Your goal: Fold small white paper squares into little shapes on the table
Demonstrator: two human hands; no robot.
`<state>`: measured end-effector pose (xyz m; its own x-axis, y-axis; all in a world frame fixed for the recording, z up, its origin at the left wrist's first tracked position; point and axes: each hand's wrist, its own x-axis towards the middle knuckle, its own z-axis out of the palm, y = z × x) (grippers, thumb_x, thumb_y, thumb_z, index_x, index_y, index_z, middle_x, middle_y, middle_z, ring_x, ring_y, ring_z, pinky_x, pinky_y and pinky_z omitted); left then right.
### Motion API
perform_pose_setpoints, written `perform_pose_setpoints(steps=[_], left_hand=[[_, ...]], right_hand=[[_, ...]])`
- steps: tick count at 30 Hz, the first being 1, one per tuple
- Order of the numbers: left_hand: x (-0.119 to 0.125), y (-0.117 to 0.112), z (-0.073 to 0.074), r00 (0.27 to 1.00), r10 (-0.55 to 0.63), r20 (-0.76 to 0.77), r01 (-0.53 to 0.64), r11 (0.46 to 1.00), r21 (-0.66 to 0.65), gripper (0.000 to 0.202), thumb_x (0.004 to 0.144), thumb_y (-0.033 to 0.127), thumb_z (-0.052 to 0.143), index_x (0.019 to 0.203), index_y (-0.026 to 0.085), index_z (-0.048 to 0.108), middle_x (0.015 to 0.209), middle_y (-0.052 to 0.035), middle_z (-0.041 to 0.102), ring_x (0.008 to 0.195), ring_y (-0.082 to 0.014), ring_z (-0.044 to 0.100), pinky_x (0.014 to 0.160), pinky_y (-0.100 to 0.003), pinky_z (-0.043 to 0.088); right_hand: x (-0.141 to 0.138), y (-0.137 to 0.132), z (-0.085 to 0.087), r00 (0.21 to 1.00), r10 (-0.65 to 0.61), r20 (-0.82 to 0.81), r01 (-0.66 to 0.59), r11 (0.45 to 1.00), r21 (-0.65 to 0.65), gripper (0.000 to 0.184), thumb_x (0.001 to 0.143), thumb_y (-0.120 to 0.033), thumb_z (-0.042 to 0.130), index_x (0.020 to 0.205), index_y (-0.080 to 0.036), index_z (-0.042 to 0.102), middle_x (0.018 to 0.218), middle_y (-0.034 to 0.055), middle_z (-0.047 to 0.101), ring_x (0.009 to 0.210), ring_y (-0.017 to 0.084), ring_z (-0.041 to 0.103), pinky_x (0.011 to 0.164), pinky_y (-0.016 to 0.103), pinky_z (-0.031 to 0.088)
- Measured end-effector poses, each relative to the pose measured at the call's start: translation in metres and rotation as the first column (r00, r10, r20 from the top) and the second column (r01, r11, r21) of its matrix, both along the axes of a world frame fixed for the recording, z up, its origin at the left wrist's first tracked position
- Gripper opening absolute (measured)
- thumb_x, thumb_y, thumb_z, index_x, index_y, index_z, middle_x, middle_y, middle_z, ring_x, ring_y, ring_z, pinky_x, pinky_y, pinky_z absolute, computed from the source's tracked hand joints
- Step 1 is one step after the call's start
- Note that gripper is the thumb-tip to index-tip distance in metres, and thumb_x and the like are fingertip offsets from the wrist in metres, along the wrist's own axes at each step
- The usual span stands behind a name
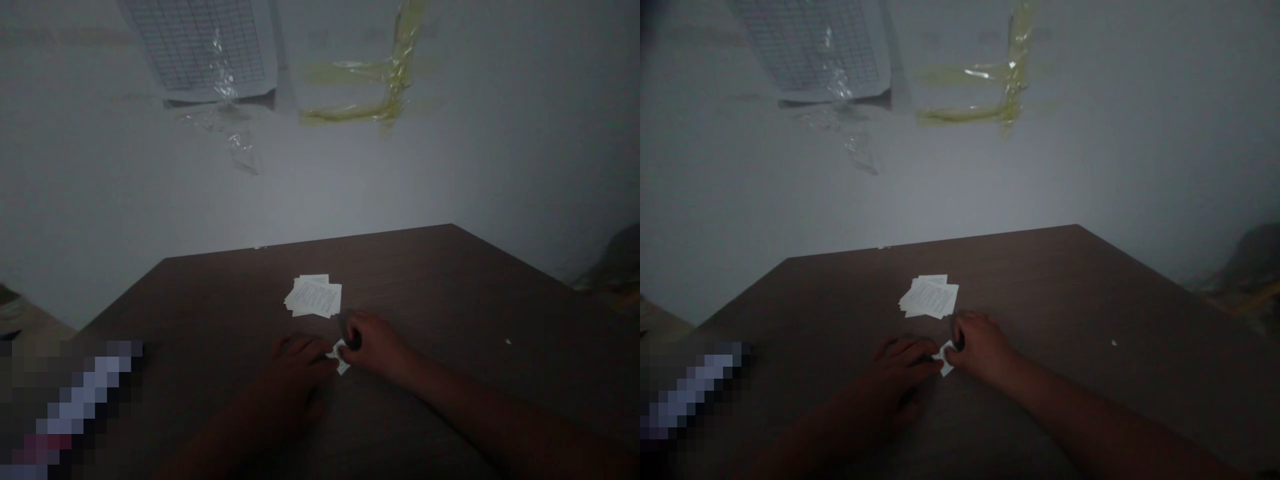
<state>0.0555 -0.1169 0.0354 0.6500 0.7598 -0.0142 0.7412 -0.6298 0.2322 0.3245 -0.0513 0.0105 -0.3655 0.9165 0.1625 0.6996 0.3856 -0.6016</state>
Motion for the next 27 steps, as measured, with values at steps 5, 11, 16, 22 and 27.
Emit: perform_pose_setpoints(steps=[5,11,16,22,27], left_hand=[[0.002,0.0,0.002,1.0,0.01,-0.017,-0.01,1.0,-0.01,0.075,0.095,0.018,0.087,0.168,0.036,0.086,0.18,-0.0115,0.083,0.171,-0.0489,0.073,0.152,-0.083,0.046],[0.002,-0.002,0.006,1.0,0.022,-0.012,-0.022,0.999,-0.025,0.076,0.096,0.017,0.085,0.169,0.038,0.085,0.181,-0.0103,0.082,0.173,-0.0461,0.072,0.154,-0.081,0.044],[0.003,-0.001,0.001,0.999,0.047,-0.015,-0.047,0.999,0.012,0.074,0.096,0.019,0.087,0.168,0.037,0.087,0.181,-0.012,0.083,0.169,-0.0474,0.075,0.154,-0.084,0.042],[0.007,0.003,-0.015,0.997,0.066,0.036,-0.068,0.997,0.036,0.047,0.109,0.024,0.087,0.154,0.036,0.092,0.169,-0.0095,0.087,0.162,-0.0442,0.078,0.153,-0.085,0.04],[0.012,0.012,-0.03,0.993,0.082,0.08,-0.092,0.987,0.13,0.025,0.116,0.029,0.09,0.14,0.034,0.095,0.153,-0.0089,0.091,0.151,-0.04,0.082,0.149,-0.078,0.049]], right_hand=[[-0.002,0.007,-0.002,0.999,-0.025,0.032,0.025,1.0,0.003,0.043,0.088,-0.016,0.1,0.085,-0.028,0.059,0.092,-0.0014,0.07,0.091,0.024,0.064,0.09,0.039,0.044],[-0.004,0.012,-0.004,0.998,-0.055,0.041,0.055,0.998,-0.002,0.035,0.094,-0.017,0.098,0.087,-0.027,0.064,0.096,0.0008,0.074,0.095,0.026,0.068,0.091,0.039,0.045],[-0.007,0.01,0.0,0.998,-0.065,0.012,0.065,0.998,0.017,0.027,0.097,-0.019,0.097,0.095,-0.026,0.071,0.104,0.0036,0.081,0.102,0.028,0.074,0.094,0.04,0.047],[-0.005,0.011,-0.002,0.997,-0.054,0.052,0.05,0.997,0.066,0.014,0.104,-0.02,0.094,0.102,-0.025,0.081,0.114,0.0074,0.084,0.113,0.032,0.078,0.101,0.044,0.052],[-0.001,0.006,-0.008,0.991,0.123,0.06,-0.131,0.98,0.149,0.009,0.11,-0.017,0.088,0.107,-0.026,0.086,0.123,0.0104,0.084,0.126,0.035,0.076,0.109,0.048,0.059]])
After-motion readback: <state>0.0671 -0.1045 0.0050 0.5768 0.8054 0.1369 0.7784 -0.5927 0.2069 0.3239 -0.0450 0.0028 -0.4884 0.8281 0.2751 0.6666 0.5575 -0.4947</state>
